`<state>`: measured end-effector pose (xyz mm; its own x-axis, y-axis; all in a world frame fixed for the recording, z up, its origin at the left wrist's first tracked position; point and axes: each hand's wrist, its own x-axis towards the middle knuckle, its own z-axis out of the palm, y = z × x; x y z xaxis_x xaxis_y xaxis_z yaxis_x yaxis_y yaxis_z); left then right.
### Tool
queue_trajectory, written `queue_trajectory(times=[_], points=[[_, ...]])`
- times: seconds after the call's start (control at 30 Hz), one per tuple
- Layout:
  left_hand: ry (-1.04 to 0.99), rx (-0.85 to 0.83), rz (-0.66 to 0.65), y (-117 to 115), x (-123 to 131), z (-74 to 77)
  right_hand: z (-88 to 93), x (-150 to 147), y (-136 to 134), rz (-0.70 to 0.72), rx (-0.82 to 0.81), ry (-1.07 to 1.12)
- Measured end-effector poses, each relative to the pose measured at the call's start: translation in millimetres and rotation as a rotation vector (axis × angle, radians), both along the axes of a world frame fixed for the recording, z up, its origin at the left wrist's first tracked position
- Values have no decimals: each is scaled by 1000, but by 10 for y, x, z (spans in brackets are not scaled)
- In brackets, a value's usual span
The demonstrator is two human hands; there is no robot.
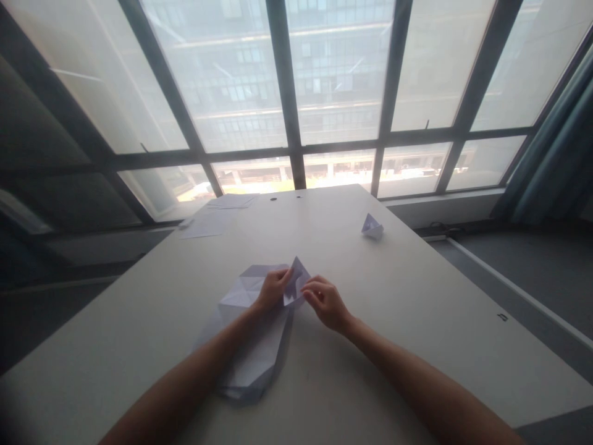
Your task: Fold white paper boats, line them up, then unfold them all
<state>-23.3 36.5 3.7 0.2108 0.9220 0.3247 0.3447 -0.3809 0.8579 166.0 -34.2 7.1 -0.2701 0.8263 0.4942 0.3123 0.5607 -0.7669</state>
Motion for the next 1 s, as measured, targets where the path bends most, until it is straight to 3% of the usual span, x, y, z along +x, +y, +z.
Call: queue_trajectory(times=[0.07,0.13,0.23,0.33,0.43,0.67,0.77,0.87,1.0], points=[[62,63,-26,-56,50,16,-18,33,92,-190,-51,115],[123,130,-58,-114,92,36,-28,80,192,-287,-85,140],[214,213,-91,-187,126,43,-42,162,284,-231,-176,145],[248,250,-163,-226,140,7,-55,212,280,-23,-293,199],[215,220,-158,-236,146,-41,-67,199,227,106,-300,235],[351,297,-215,-252,133,-2,-182,117,192,-106,-221,131],[383,287,-211,-271,146,17,-218,90,197,-123,-210,128],[319,253,-193,-277,167,6,-238,65,202,-115,-205,119],[-14,66,-259,-251,165,11,-255,83,227,-211,-167,56]])
